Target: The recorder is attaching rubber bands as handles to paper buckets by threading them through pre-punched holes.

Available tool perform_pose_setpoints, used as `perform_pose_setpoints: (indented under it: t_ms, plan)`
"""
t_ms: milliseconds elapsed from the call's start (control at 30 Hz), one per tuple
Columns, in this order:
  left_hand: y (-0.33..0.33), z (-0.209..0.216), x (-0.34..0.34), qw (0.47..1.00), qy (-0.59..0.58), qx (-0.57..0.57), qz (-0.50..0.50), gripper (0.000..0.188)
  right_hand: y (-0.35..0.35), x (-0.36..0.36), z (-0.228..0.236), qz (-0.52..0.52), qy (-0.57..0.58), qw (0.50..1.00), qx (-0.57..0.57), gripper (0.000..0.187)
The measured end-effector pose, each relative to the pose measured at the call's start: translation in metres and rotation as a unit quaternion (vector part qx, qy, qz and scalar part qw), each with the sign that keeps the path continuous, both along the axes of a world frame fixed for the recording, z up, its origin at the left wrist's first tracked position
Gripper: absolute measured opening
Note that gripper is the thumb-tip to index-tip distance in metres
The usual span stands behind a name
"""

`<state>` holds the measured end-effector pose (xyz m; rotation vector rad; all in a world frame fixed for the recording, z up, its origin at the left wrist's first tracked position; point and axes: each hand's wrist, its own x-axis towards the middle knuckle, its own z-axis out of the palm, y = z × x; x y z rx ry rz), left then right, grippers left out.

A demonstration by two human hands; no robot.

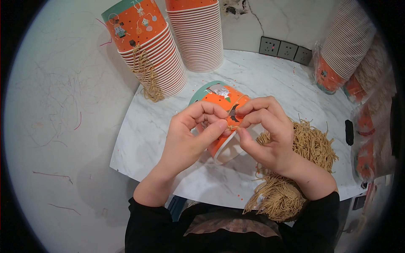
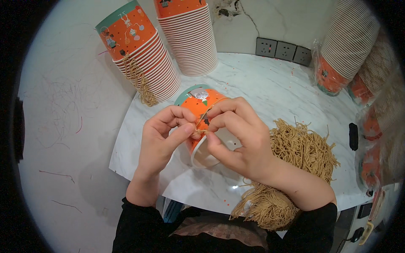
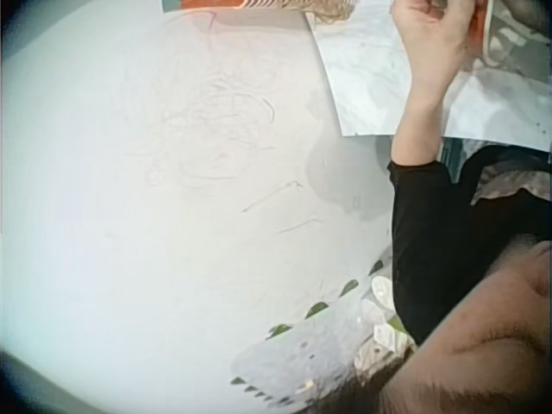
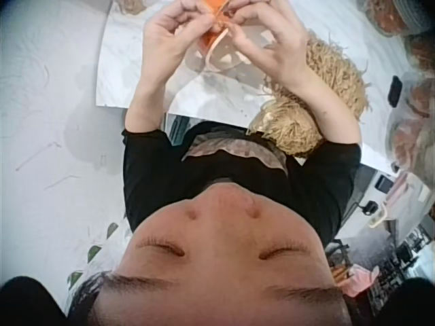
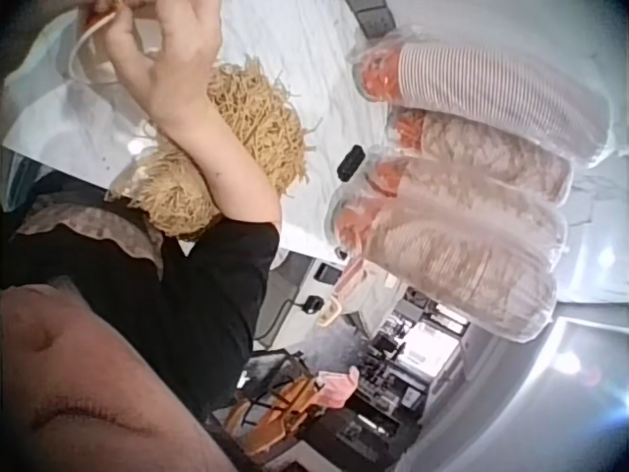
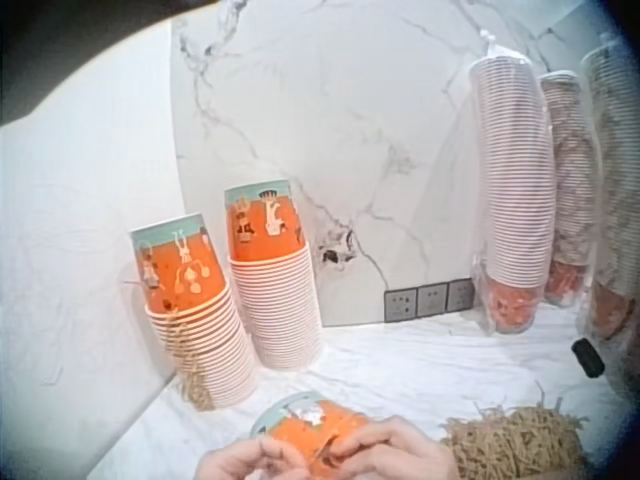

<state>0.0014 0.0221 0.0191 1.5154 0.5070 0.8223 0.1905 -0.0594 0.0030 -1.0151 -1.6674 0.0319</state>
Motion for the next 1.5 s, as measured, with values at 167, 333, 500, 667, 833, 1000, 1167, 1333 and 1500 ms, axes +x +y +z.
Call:
perform_pose_setpoints:
  t_ms: [167,333,500,667,833,1000,1167,1333,1500]
  plan:
    - [0.000,0.002,-0.002,0.997,0.019,0.069,-0.007,0.012,0.000,0.000,0.000,-0.007,-0.004,1.000,0.002,0.017]
    - [-0.002,0.002,0.000,0.993,0.063,0.096,0.023,0.007,0.001,0.001,0.000,-0.010,-0.004,1.000,0.002,0.017]
    - [0.006,-0.001,-0.005,0.981,0.069,0.177,0.035,0.006,0.001,0.000,0.000,-0.007,-0.002,1.000,0.001,0.016]
    - [0.011,-0.005,-0.007,0.983,0.075,0.169,0.020,0.008,0.000,0.000,0.000,-0.008,-0.007,1.000,0.000,0.016]
    - [0.012,-0.003,-0.008,0.991,0.071,0.103,-0.048,0.008,-0.002,0.001,-0.001,-0.010,-0.010,1.000,-0.002,0.018]
    - [0.009,-0.009,-0.005,0.977,0.087,0.197,0.001,0.007,-0.001,0.000,-0.002,-0.001,-0.014,1.000,0.006,0.019]
    - [0.007,-0.006,0.001,0.909,0.132,0.387,0.082,0.007,-0.001,0.001,-0.002,-0.010,-0.022,1.000,0.009,0.020]
    - [0.009,-0.011,0.004,0.866,0.106,0.471,0.128,0.004,-0.001,0.001,0.001,-0.012,-0.025,0.999,0.019,0.018]
    - [0.015,-0.014,0.002,0.963,0.028,0.261,0.058,0.003,-0.002,0.003,0.002,-0.015,-0.010,1.000,0.012,0.016]
